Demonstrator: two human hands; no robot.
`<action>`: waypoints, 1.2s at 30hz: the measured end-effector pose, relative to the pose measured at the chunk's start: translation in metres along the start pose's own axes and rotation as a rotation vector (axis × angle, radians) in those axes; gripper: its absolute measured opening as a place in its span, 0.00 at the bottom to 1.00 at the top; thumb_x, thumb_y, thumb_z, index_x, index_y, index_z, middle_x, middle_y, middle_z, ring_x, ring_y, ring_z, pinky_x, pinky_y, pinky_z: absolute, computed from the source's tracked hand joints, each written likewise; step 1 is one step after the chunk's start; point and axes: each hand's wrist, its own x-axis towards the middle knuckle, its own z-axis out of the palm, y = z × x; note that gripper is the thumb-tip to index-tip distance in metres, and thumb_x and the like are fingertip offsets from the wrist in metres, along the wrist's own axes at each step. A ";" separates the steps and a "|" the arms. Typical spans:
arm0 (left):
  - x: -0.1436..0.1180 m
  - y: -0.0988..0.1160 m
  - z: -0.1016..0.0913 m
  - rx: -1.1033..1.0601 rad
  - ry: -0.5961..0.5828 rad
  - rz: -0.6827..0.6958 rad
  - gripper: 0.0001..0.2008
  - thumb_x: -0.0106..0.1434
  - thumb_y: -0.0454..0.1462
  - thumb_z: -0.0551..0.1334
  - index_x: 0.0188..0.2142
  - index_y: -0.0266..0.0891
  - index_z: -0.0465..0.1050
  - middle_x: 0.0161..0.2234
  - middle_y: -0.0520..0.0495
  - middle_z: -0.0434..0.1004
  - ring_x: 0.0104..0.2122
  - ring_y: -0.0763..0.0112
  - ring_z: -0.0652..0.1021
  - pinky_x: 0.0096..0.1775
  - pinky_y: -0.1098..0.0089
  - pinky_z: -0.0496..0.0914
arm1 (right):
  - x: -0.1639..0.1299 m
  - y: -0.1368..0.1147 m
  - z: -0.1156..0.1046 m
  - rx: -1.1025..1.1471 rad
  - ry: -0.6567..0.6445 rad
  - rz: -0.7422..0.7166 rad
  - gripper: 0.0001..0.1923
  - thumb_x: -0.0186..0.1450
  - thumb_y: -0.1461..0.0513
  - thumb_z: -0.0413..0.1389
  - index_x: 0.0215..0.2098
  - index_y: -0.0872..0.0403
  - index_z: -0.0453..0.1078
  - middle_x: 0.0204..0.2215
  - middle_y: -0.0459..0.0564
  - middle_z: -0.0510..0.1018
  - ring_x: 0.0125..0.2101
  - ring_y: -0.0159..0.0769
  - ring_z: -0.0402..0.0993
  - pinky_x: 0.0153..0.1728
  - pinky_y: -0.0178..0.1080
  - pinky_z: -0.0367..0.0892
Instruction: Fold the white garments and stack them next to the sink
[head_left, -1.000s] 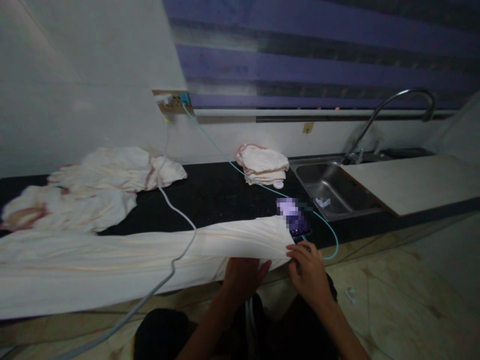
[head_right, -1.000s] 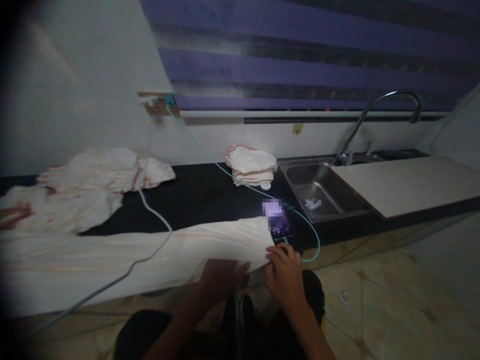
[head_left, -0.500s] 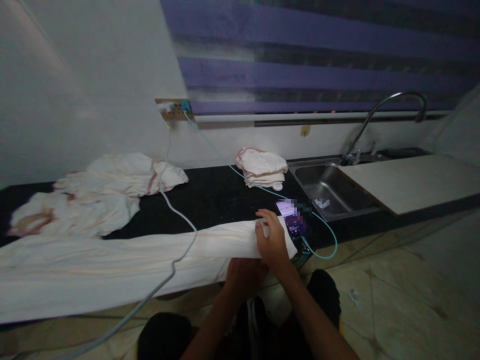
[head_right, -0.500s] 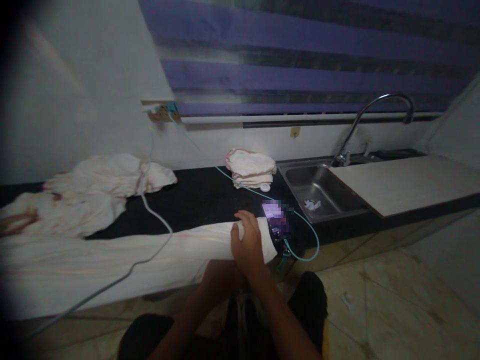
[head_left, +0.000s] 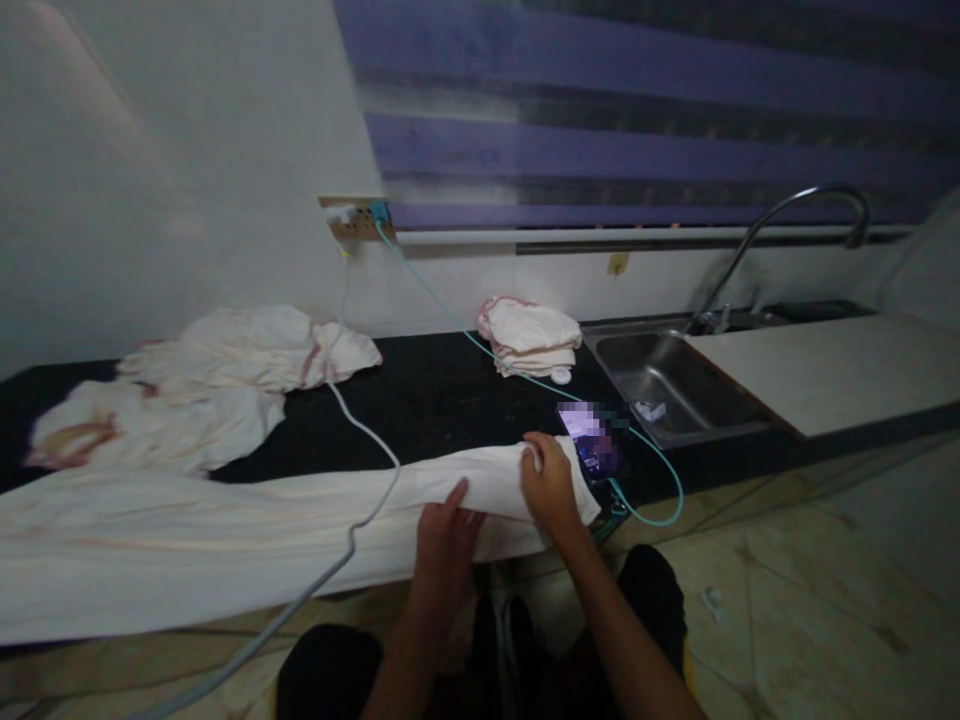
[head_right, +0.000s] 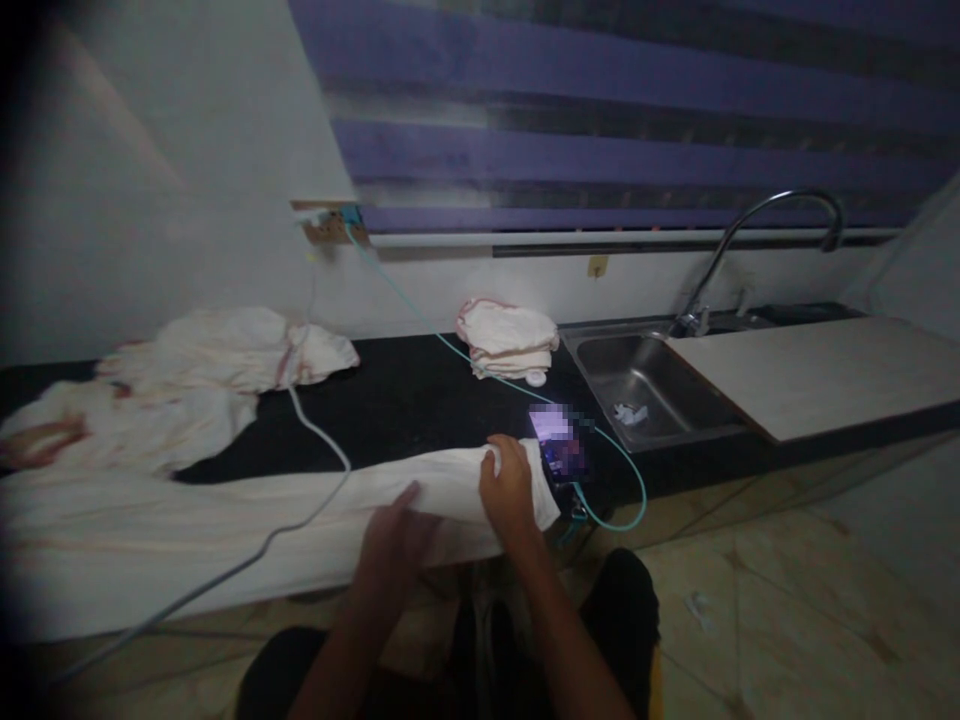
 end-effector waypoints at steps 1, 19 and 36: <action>0.004 0.004 -0.004 -0.050 0.044 -0.036 0.11 0.60 0.41 0.69 0.42 0.42 0.79 0.31 0.45 0.80 0.42 0.55 0.82 0.49 0.55 0.79 | 0.000 0.001 0.000 0.005 -0.001 0.003 0.16 0.69 0.63 0.50 0.50 0.54 0.75 0.48 0.59 0.81 0.51 0.46 0.76 0.58 0.48 0.70; -0.011 0.026 -0.060 -0.992 0.268 -0.522 0.30 0.73 0.32 0.53 0.73 0.33 0.56 0.56 0.33 0.80 0.56 0.55 0.81 0.63 0.54 0.73 | 0.005 0.016 -0.002 0.171 -0.061 0.145 0.20 0.66 0.60 0.54 0.55 0.55 0.74 0.54 0.60 0.80 0.53 0.45 0.78 0.56 0.46 0.73; 0.027 0.048 -0.096 -0.858 0.509 -0.258 0.20 0.72 0.47 0.55 0.55 0.42 0.78 0.52 0.46 0.83 0.62 0.64 0.76 0.69 0.57 0.63 | 0.011 0.018 -0.006 0.331 -0.010 0.225 0.17 0.64 0.60 0.54 0.48 0.54 0.78 0.48 0.57 0.85 0.51 0.45 0.81 0.57 0.47 0.73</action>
